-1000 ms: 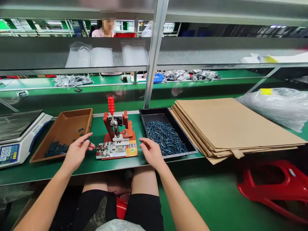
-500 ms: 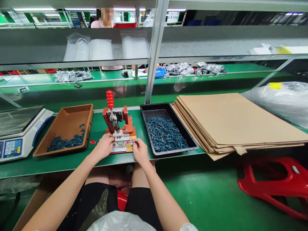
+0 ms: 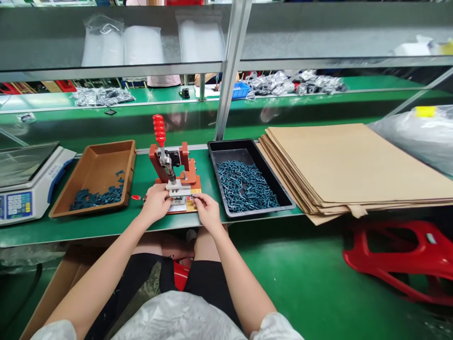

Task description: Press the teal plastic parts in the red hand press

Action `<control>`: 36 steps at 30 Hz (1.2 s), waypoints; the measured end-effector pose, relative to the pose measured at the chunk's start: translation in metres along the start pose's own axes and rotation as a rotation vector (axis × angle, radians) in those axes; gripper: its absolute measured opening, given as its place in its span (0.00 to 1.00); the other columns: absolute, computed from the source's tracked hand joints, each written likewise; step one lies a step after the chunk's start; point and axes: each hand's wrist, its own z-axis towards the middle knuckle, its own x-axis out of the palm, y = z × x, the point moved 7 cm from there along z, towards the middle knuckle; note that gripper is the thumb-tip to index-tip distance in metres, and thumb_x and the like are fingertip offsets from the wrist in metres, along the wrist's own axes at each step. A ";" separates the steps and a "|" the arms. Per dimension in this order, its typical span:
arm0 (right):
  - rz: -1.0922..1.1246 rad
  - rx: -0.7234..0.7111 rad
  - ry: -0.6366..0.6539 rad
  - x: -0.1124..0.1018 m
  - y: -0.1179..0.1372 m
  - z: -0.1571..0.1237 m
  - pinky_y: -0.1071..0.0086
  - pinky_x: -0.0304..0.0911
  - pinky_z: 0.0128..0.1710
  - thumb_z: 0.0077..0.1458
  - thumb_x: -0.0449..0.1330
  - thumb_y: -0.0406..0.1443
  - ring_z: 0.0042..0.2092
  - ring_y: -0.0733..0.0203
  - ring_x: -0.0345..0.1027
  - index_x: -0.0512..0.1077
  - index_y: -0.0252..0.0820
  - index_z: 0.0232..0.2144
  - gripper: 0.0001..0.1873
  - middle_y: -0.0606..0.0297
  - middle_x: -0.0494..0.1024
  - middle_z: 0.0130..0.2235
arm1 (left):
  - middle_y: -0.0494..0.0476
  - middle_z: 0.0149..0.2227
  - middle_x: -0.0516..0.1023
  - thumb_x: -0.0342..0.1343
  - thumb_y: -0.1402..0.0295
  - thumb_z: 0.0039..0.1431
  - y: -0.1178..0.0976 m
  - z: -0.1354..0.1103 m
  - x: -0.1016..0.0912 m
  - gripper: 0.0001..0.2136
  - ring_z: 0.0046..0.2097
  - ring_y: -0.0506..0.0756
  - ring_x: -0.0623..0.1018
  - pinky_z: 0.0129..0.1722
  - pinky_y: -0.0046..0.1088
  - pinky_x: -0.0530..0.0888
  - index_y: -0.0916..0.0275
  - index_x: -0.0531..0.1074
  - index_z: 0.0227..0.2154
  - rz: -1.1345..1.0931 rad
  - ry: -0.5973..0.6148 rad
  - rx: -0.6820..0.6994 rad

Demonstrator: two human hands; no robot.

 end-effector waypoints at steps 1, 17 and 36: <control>-0.056 -0.043 0.006 0.000 0.003 0.000 0.62 0.74 0.40 0.58 0.59 0.41 0.38 0.56 0.77 0.77 0.44 0.37 0.10 0.59 0.81 0.38 | 0.61 0.46 0.79 0.52 0.68 0.61 0.000 0.000 0.002 0.10 0.50 0.64 0.74 0.51 0.46 0.69 0.60 0.79 0.31 0.011 0.019 -0.003; -0.392 -0.291 0.291 0.045 0.028 0.023 0.61 0.68 0.52 0.56 0.59 0.31 0.47 0.55 0.74 0.80 0.46 0.40 0.13 0.62 0.81 0.45 | 0.61 0.49 0.79 0.65 0.62 0.51 0.006 0.006 0.007 0.14 0.53 0.66 0.75 0.54 0.44 0.72 0.59 0.81 0.41 -0.041 0.247 -0.006; -0.502 -0.406 0.258 0.051 0.034 0.019 0.57 0.69 0.54 0.57 0.57 0.30 0.51 0.52 0.73 0.80 0.45 0.44 0.15 0.58 0.79 0.49 | 0.60 0.53 0.77 0.58 0.65 0.60 0.003 -0.025 -0.023 0.10 0.57 0.63 0.73 0.61 0.47 0.68 0.57 0.79 0.43 -0.088 -0.074 0.105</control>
